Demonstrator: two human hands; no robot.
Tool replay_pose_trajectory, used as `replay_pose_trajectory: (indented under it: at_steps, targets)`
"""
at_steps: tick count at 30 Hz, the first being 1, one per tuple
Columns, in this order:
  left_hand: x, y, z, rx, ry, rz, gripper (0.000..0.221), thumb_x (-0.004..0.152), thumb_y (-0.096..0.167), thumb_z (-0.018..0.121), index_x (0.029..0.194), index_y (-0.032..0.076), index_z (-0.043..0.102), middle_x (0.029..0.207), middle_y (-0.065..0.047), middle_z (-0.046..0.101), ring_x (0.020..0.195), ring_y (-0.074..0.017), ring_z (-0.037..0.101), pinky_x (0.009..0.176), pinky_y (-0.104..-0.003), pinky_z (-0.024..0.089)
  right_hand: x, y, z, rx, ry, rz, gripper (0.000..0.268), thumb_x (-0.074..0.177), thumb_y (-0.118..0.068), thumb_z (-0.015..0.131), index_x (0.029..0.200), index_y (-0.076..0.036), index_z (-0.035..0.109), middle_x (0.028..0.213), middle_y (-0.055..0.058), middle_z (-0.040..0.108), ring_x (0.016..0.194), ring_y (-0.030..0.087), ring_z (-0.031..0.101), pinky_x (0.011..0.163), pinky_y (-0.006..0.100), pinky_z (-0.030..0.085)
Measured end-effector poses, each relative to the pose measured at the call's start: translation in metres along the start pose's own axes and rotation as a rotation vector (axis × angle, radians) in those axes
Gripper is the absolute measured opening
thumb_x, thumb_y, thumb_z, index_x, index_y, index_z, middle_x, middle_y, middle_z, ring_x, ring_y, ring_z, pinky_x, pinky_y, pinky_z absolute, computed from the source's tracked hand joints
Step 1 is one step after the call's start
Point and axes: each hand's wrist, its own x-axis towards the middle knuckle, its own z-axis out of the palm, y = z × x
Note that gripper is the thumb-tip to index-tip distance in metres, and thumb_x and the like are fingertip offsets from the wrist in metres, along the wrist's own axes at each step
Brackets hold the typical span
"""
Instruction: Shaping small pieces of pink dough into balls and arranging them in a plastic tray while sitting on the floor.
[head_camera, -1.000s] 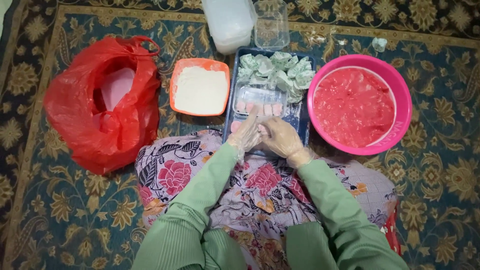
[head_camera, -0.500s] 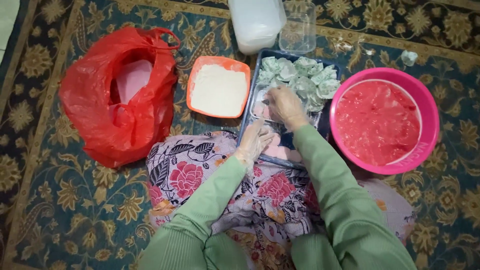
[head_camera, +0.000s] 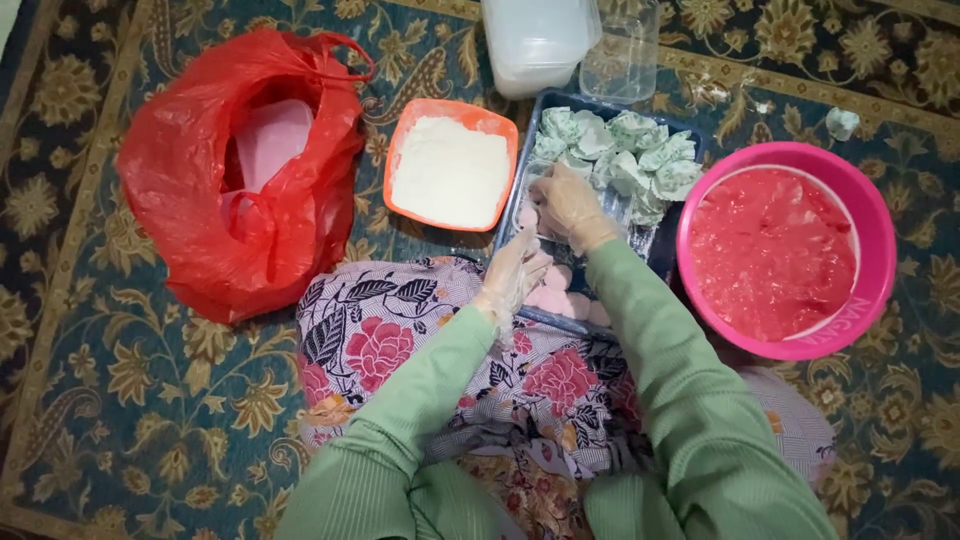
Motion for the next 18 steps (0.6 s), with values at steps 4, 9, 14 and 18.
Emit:
replay_pose_trajectory:
  at_steps: [4, 9, 14, 18]
  targets:
    - [0.020, -0.001, -0.007, 0.068, -0.021, -0.043, 0.081, 0.085, 0.062, 0.072, 0.147, 0.014, 0.052, 0.145, -0.018, 0.055, 0.136, -0.0424, 0.051, 0.120, -0.051, 0.032, -0.008, -0.008, -0.016, 0.080, -0.079, 0.017, 0.024, 0.089, -0.025, 0.069, 0.112, -0.029, 0.076, 0.117, 0.010, 0.059, 0.106, 0.039, 0.070, 0.093, 0.048, 0.060]
    - [0.032, -0.003, -0.010, 0.066, -0.028, -0.068, 0.080, 0.086, 0.063, 0.072, 0.147, 0.014, 0.053, 0.145, -0.025, 0.056, 0.139, -0.0426, 0.048, 0.123, -0.049, 0.032, -0.007, -0.010, -0.010, 0.060, -0.096, -0.011, 0.024, 0.088, -0.026, 0.067, 0.111, -0.025, 0.076, 0.114, 0.013, 0.062, 0.103, 0.041, 0.070, 0.093, 0.050, 0.060]
    - [0.018, 0.004, -0.006, 0.136, -0.051, -0.075, 0.054, 0.087, 0.063, 0.069, 0.115, 0.017, 0.065, 0.145, -0.031, 0.052, 0.140, -0.0424, 0.047, 0.120, -0.044, 0.035, -0.019, -0.007, -0.014, 0.249, -0.001, 0.020, 0.044, 0.087, -0.022, 0.059, 0.130, -0.025, 0.068, 0.127, 0.017, 0.061, 0.108, 0.046, 0.067, 0.095, 0.054, 0.058]
    - [-0.038, 0.024, 0.006, 0.279, -0.053, -0.110, 0.081, 0.081, 0.071, 0.070, 0.138, 0.016, 0.053, 0.141, -0.025, 0.058, 0.128, -0.0320, 0.060, 0.098, -0.042, 0.049, -0.073, 0.008, -0.039, 0.264, 0.141, 0.038, 0.052, 0.083, -0.029, 0.066, 0.135, -0.031, 0.064, 0.127, 0.012, 0.058, 0.105, 0.044, 0.068, 0.091, 0.055, 0.058]
